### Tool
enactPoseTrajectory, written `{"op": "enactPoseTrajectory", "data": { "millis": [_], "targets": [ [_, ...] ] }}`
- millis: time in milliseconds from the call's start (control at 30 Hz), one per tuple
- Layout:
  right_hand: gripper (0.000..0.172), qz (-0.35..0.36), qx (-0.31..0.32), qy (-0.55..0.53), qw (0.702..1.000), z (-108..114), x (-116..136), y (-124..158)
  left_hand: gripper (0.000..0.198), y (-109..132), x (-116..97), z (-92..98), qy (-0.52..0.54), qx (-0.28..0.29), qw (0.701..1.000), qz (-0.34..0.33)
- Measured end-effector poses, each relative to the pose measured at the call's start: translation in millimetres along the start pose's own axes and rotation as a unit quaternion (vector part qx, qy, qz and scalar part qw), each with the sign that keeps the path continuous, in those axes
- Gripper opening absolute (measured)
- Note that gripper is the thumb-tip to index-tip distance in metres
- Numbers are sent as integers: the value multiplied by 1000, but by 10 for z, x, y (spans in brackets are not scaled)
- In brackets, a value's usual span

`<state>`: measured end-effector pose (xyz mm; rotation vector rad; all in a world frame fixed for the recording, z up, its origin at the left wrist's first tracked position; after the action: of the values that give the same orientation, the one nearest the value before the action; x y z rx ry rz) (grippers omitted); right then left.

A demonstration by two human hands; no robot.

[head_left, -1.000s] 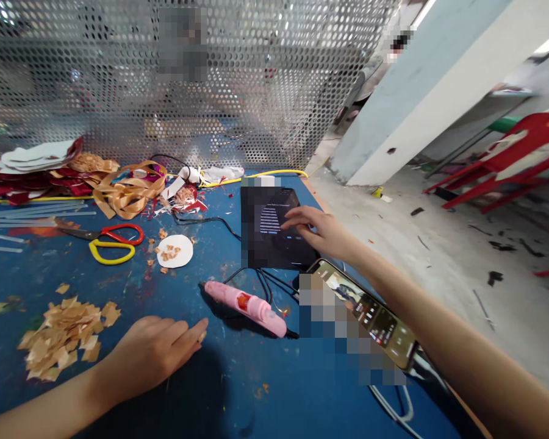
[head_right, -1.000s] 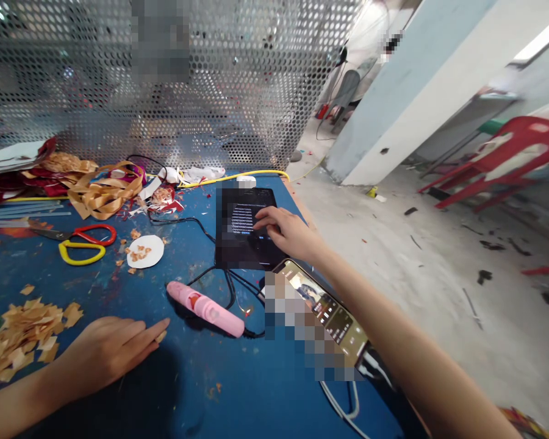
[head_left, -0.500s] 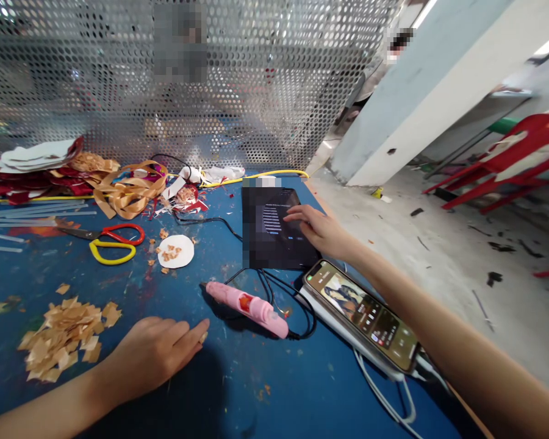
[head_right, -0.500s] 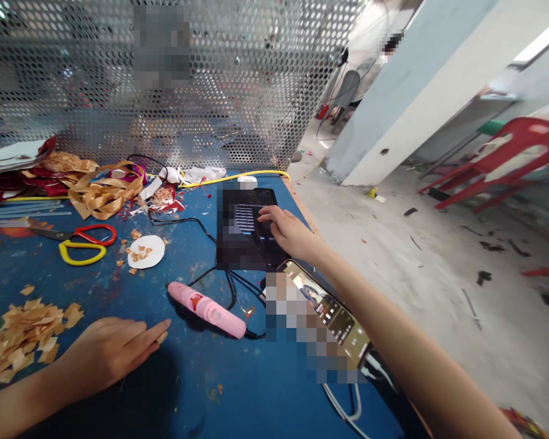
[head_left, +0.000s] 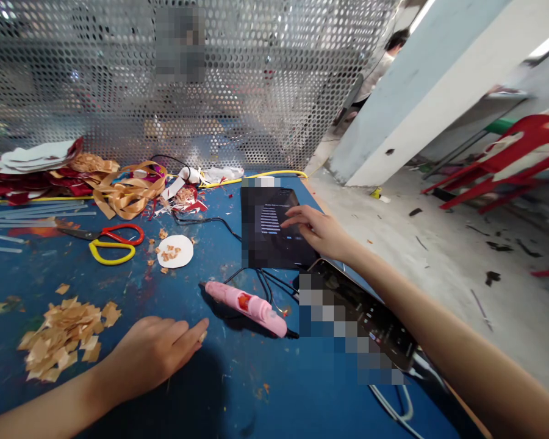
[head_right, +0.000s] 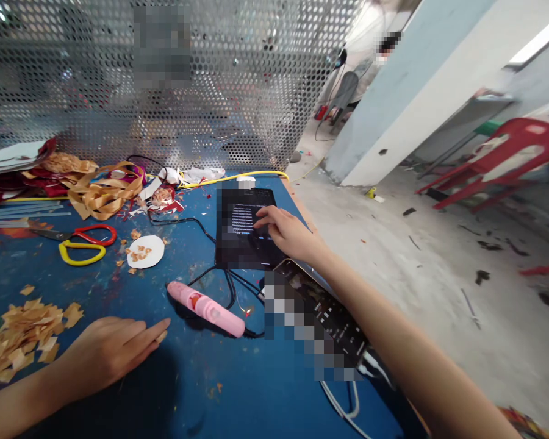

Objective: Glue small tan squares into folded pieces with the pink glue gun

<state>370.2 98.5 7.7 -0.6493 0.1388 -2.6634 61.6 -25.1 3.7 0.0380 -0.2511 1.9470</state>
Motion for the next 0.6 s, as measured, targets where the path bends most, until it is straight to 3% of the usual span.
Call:
{"op": "enactPoseTrajectory", "data": {
  "millis": [600],
  "targets": [
    [37, -8, 12, -25, 1000, -16, 66, 3, 28, -22, -1, 43, 1, -4, 1000, 1]
  ]
}}
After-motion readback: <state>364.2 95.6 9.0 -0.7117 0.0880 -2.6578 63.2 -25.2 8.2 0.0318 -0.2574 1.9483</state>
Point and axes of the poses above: each hand's wrist, its own y-axis away from the middle knuckle, its own z-axis out of the back of the hand, x = y × z, the point moved 7 cm from there along -y, towards the middle knuckle, and after that the axes turned 8 degrees about x, right-handed, at the moved point
